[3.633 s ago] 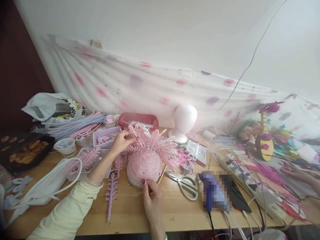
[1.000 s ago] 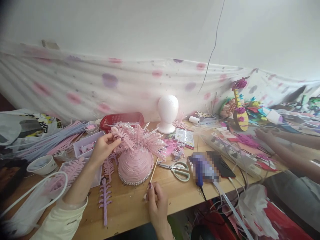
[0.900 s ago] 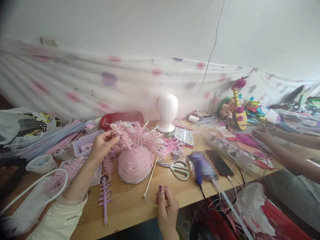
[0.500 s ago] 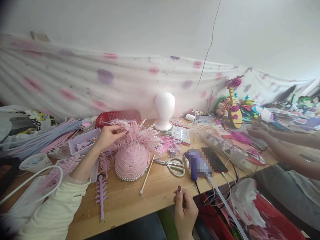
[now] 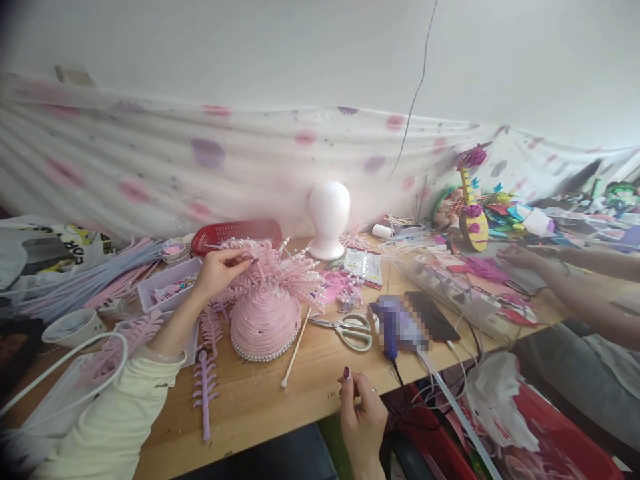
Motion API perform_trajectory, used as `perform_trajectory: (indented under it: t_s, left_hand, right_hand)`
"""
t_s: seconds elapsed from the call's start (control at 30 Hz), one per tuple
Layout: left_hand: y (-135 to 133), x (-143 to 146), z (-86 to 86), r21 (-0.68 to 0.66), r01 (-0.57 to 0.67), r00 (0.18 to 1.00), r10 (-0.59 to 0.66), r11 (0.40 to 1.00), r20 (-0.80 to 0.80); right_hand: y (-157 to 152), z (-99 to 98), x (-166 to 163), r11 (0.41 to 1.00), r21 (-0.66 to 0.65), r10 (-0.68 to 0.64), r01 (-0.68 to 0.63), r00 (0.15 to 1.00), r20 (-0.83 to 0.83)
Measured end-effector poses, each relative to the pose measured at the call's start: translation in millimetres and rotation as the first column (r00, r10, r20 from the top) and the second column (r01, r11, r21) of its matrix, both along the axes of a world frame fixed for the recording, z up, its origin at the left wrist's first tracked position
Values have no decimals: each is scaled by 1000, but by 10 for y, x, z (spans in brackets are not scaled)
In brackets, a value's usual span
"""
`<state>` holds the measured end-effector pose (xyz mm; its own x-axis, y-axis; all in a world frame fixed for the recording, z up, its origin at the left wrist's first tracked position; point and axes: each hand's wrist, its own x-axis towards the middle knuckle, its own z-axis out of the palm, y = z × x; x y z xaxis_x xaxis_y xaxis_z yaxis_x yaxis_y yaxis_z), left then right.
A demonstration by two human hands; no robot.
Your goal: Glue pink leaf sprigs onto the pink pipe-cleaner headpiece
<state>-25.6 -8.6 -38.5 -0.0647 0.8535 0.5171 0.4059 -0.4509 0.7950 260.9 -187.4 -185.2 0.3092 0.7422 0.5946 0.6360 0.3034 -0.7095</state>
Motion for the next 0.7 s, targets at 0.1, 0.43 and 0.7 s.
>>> perform_trajectory:
  t_s: [0.1,0.43,0.7]
  left_hand:
    - [-29,-16,14,-4,5,999,-5,1000,40]
    - [-819,142,-194,-268,139,914,-20,953,405]
    - [-1331,195,-575,-289,31,936,73,957,344]
  right_hand:
    - [-20,9,5,1000,-5,8,-8,999,-31]
    - [326,496,-675,883,-96,425,-459,870,-250]
    - [288,369,-1064,726,-223,589,-650,756,-286]
